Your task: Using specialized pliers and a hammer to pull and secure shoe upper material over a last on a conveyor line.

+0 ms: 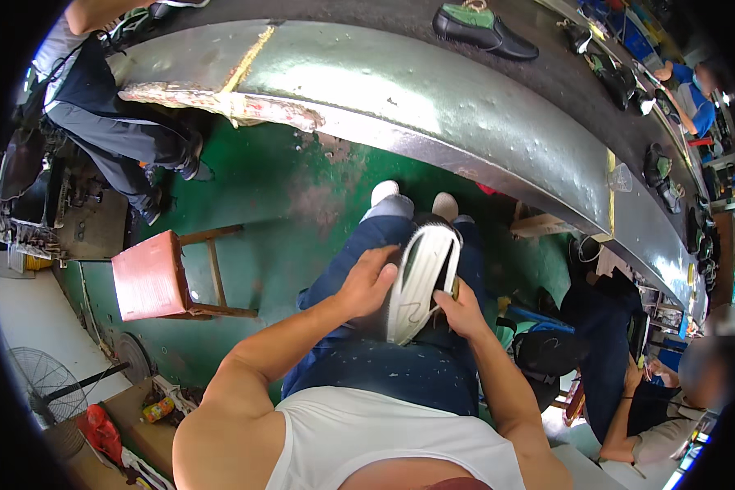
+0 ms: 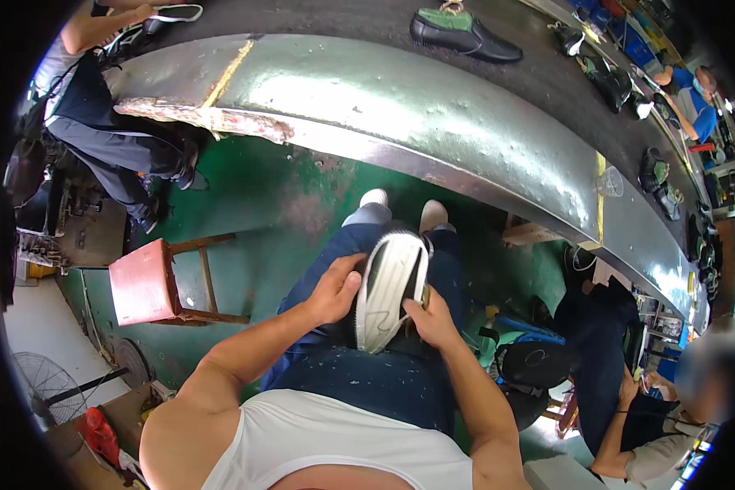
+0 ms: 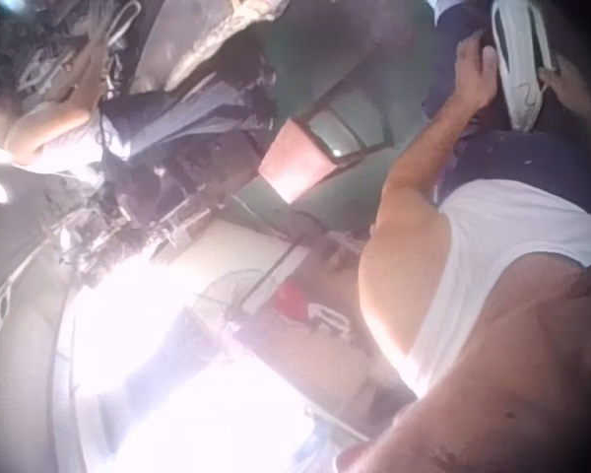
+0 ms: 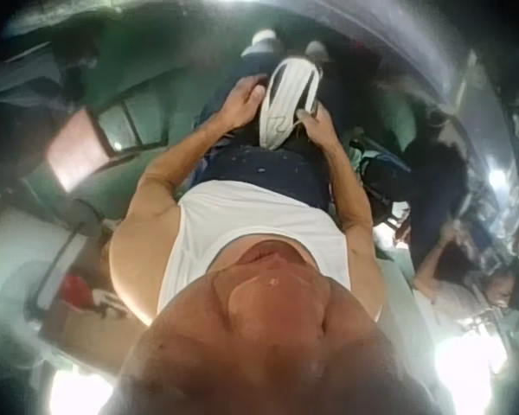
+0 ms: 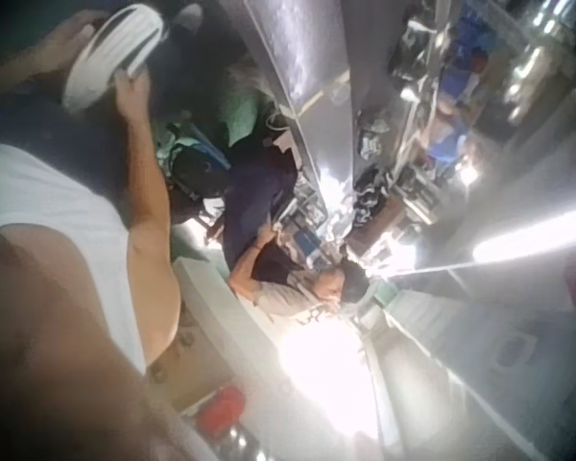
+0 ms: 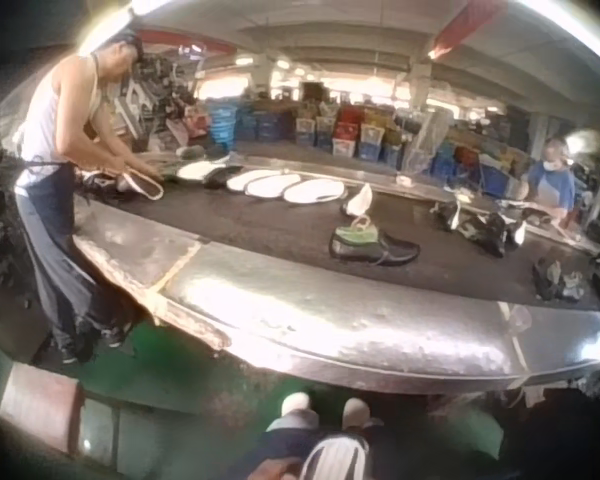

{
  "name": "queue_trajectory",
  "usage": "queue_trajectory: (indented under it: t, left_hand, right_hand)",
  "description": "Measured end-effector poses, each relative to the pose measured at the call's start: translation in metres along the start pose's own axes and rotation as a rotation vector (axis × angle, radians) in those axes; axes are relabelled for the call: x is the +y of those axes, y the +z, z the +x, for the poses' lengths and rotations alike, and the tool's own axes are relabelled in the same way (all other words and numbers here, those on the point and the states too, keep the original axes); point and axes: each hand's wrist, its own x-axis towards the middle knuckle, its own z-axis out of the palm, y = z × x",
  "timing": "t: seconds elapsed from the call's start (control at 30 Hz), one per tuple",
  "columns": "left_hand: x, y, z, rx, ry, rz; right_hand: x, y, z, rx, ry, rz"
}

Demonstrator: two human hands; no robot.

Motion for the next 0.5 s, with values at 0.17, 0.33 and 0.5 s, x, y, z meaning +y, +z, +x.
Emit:
queue_trajectory:
  t: [0.17, 0.33, 0.5]
  left_hand:
    - [-0.006, 0.002, 0.018, -0.079, 0.068, 0.051]
    - [-0.011, -0.002, 0.043, -0.022, -0.047, 0.044]
    - [-0.027, 0.01, 0.071, 0.402, -0.277, -0.056]
  right_hand:
    - [-0.016, -0.005, -0.025, -0.071, 0.032, -0.023]
    - [-0.012, -0.007, -0.04, -0.061, -0.039, -0.043]
    - [-0.01, -0.002, -0.057, 0.01, -0.105, -0.04]
